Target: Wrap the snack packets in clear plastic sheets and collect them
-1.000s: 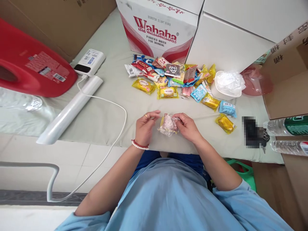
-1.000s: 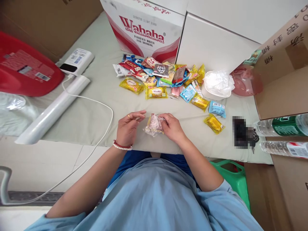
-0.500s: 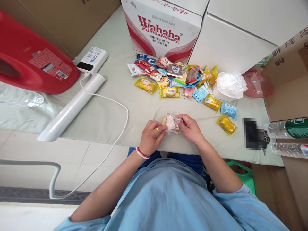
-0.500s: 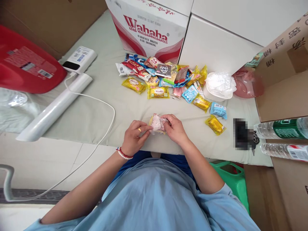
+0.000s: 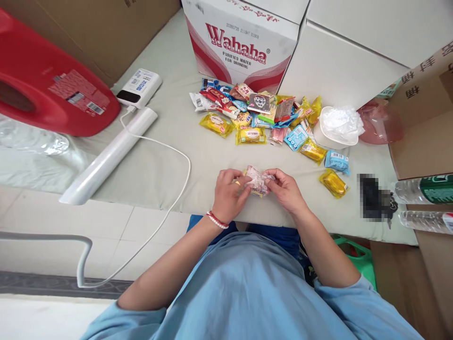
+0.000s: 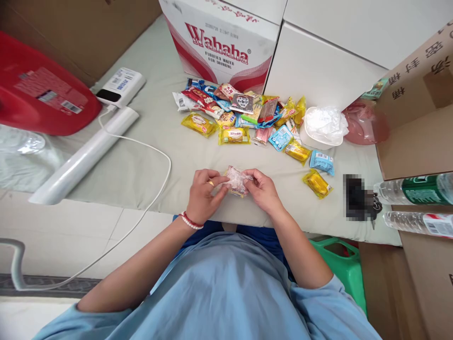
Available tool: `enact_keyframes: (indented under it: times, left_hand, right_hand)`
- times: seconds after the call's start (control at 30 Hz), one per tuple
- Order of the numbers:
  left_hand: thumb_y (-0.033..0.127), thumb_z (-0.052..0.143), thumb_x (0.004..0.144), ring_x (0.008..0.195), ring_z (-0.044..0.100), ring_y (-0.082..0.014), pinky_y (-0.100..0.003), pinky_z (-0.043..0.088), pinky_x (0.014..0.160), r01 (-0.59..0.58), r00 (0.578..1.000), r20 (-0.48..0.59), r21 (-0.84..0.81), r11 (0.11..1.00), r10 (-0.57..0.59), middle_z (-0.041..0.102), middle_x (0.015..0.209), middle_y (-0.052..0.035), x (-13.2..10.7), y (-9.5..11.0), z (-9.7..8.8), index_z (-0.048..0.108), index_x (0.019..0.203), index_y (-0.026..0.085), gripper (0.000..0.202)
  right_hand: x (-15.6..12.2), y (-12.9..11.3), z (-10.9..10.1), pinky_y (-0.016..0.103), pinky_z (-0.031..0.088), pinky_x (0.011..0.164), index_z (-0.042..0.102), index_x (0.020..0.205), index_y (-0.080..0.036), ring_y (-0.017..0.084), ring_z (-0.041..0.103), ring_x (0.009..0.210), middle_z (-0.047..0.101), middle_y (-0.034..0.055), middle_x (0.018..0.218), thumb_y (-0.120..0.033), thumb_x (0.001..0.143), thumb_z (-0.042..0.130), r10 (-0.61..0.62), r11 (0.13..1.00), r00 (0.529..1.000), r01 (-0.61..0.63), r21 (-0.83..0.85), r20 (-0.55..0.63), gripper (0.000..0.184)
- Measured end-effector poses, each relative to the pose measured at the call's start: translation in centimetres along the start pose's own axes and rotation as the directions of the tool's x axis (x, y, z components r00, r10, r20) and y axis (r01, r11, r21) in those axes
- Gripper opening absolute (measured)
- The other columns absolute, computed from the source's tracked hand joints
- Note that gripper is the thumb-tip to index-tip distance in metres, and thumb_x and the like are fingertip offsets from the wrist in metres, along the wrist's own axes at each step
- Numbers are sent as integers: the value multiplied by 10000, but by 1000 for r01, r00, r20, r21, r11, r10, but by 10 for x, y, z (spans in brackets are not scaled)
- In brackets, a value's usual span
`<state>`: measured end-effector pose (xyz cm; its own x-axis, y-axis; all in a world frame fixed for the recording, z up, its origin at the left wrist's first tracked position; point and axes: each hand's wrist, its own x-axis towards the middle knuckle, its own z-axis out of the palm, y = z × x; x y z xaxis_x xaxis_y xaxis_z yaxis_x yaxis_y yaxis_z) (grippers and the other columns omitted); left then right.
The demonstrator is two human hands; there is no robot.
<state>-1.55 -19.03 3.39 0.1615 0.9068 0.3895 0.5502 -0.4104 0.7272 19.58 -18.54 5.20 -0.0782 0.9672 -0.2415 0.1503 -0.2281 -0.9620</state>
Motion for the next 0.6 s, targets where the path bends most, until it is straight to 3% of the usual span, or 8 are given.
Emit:
enact_keyframes:
  times: [0.07, 0.17, 0.3, 0.4, 0.5, 0.6]
  left_hand:
    - [354, 619, 976, 869, 608, -196, -363, 511, 846, 132, 984, -113, -39, 991, -135, 666, 901, -44, 4, -4, -1, 748, 948, 229, 181]
    - [360, 614, 951, 723, 580, -150, -298, 486, 709, 356, 902, -212, -127, 926, -376, 658, 843, -12, 3, -18, -10, 715, 901, 210, 188]
    - [383, 615, 911, 719, 596, -156, -297, 477, 714, 570, 781, -211, -142, 809, -588, 667, 821, -3, -8, -36, -25, 687, 880, 208, 192]
    - [444, 586, 930, 724, 614, -173, -314, 480, 735, 647, 721, -187, -165, 745, -667, 677, 798, -6, -10, -42, -32, 681, 925, 214, 248]
    - [560, 524, 964, 709, 633, -175, -327, 494, 733, 645, 728, -82, -253, 721, -681, 734, 906, -33, -3, -41, -36, 654, 1174, 199, 438]
    - [582, 696, 841, 733, 653, -185, -339, 502, 753, 649, 750, 21, -214, 730, -661, 762, 1050, -72, 9, -38, -33, 559, 1374, 165, 691]
  right_hand:
    - [-7, 1, -9, 309, 509, 677, 665, 1073, -211, 156, 601, 627, 646, -27, 715, -509, 840, 730, 3, 1000, 999, -4, -25, -38, 384]
    - [-27, 11, -30, 302, 512, 670, 676, 1080, -206, 149, 593, 636, 651, -20, 738, -530, 843, 741, 38, 997, 993, -46, -68, -110, 407]
    - [-56, 28, -59, 324, 538, 648, 706, 1105, -208, 172, 606, 664, 669, 10, 776, -580, 862, 713, 97, 966, 991, -115, -230, -90, 445]
    - [-63, 21, -71, 360, 566, 693, 740, 1139, -215, 216, 663, 822, 706, 86, 995, -569, 912, 666, -37, 870, 991, -33, -491, -132, 427]
    - [-54, -2, -65, 388, 577, 776, 743, 1152, -229, 235, 666, 943, 682, 117, 1147, -546, 990, 595, -246, 767, 956, 92, -634, -158, 386]
    - [-31, -25, -38, 456, 540, 946, 733, 1204, -241, 281, 623, 1079, 686, 121, 1161, -575, 993, 616, -404, 653, 914, 263, -710, -33, 412]
